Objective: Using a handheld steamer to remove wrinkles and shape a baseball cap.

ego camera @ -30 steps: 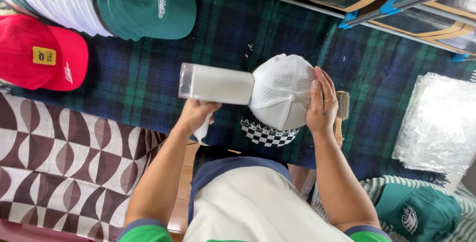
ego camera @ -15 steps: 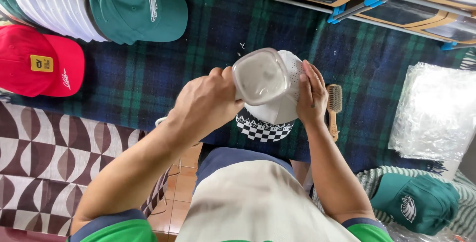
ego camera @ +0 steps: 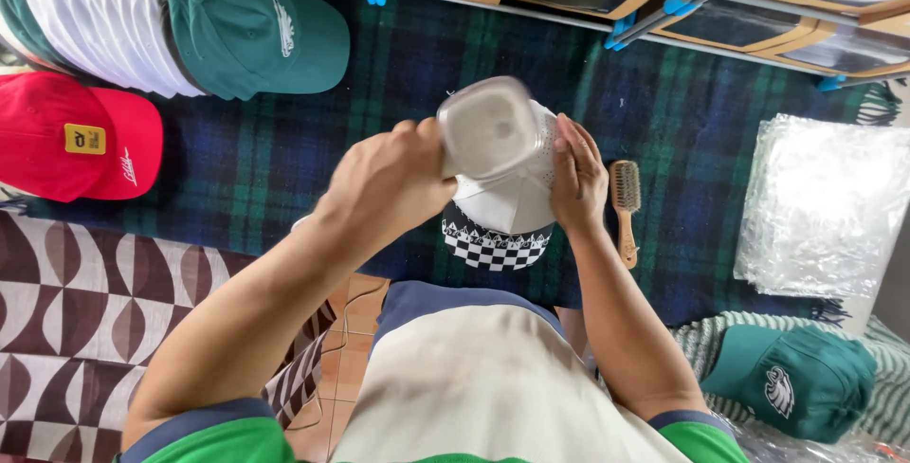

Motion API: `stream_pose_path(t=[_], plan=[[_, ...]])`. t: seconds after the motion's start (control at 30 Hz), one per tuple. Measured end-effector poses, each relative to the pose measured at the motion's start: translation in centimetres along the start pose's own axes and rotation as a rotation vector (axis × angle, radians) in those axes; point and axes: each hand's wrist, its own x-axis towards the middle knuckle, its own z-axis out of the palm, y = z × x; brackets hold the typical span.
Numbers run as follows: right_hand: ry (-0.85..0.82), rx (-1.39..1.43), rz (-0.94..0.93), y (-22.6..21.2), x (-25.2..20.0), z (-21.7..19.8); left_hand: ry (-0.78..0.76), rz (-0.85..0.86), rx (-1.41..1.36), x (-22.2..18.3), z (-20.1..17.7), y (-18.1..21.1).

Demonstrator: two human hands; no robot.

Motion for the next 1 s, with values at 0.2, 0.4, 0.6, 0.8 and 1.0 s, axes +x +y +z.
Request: stream_pose_path(t=[0.2, 0.4, 0.6, 0.8, 1.0], plan=[[-0.023, 0.024, 0.092, 2.9, 0.2, 0.1, 0.014, 0.054, 0.002, 2.6, -0.3, 2.5], [-0.057, 0.076, 0.159, 5.4, 0.6, 0.2, 0.082, 0.166, 0.017, 8.2, 1.6, 5.5], [-0.055, 0.155, 0.091, 0.6, 0.4, -0.2, -0.037, -0.003, -0.051, 1.4, -2.3, 1.0], [-0.038, 0.14, 0.065, 0.1, 0.3, -0.4, 0.094, -0.075, -0.274, -3.9, 6.2, -7.4], [-0.082, 0.065, 0.096, 0.2, 0.2, -0.9, 0.068, -0.396, -1.172, -0.4, 9.4, -10.0]])
